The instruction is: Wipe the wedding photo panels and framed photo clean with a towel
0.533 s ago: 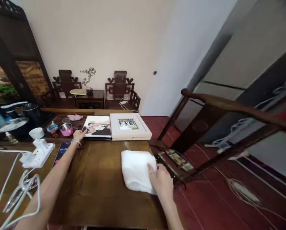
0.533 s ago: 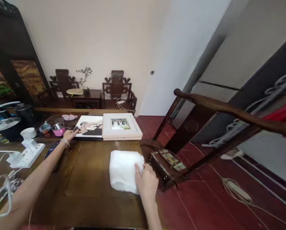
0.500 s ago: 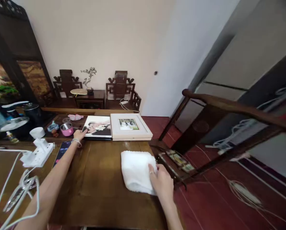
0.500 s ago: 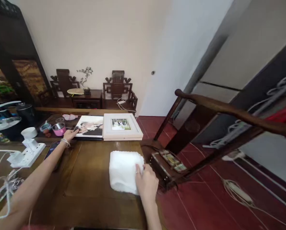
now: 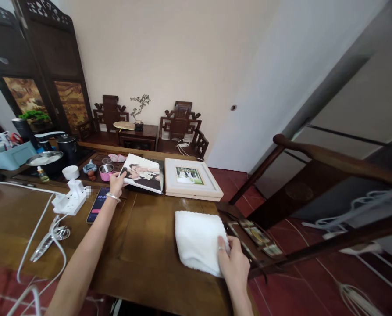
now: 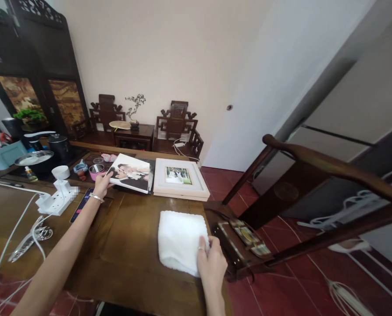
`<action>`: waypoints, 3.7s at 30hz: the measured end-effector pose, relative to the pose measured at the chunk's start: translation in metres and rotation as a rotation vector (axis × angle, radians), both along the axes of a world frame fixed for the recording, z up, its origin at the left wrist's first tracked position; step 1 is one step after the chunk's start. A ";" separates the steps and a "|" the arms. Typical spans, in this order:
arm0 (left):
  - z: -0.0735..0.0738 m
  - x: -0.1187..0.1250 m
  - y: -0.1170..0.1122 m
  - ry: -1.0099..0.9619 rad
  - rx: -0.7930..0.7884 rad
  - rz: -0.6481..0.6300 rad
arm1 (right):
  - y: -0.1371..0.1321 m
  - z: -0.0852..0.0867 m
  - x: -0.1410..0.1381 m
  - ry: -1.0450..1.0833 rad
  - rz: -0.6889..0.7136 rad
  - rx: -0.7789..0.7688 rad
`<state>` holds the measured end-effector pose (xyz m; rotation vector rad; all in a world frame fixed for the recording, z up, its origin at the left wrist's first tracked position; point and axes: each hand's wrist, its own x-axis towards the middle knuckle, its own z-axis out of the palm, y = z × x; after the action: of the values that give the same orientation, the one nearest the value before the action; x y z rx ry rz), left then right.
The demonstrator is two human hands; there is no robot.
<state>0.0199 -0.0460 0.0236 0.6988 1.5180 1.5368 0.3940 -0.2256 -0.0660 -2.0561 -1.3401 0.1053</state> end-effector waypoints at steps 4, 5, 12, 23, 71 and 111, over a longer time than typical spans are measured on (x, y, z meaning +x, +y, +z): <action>0.019 -0.007 -0.035 -0.076 0.100 0.138 | 0.003 -0.002 0.002 0.011 0.014 0.082; 0.023 -0.010 -0.046 -0.093 0.132 0.171 | 0.003 -0.001 0.002 0.017 0.024 0.111; 0.045 -0.023 -0.131 -0.255 0.300 0.251 | -0.033 0.019 -0.018 -0.037 0.353 0.408; 0.031 0.001 -0.205 -0.452 0.103 0.174 | -0.036 -0.002 -0.034 -0.345 0.729 0.302; -0.046 0.029 -0.108 0.265 0.014 -0.649 | -0.032 0.033 -0.023 -0.393 1.092 0.205; -0.071 0.035 -0.164 1.081 0.315 -0.728 | 0.049 0.028 -0.046 -0.368 1.031 0.169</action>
<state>0.0551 -0.2099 -0.0478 2.2229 1.4099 0.8051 0.3480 -0.1766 -0.0381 -1.0925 -2.4227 0.0544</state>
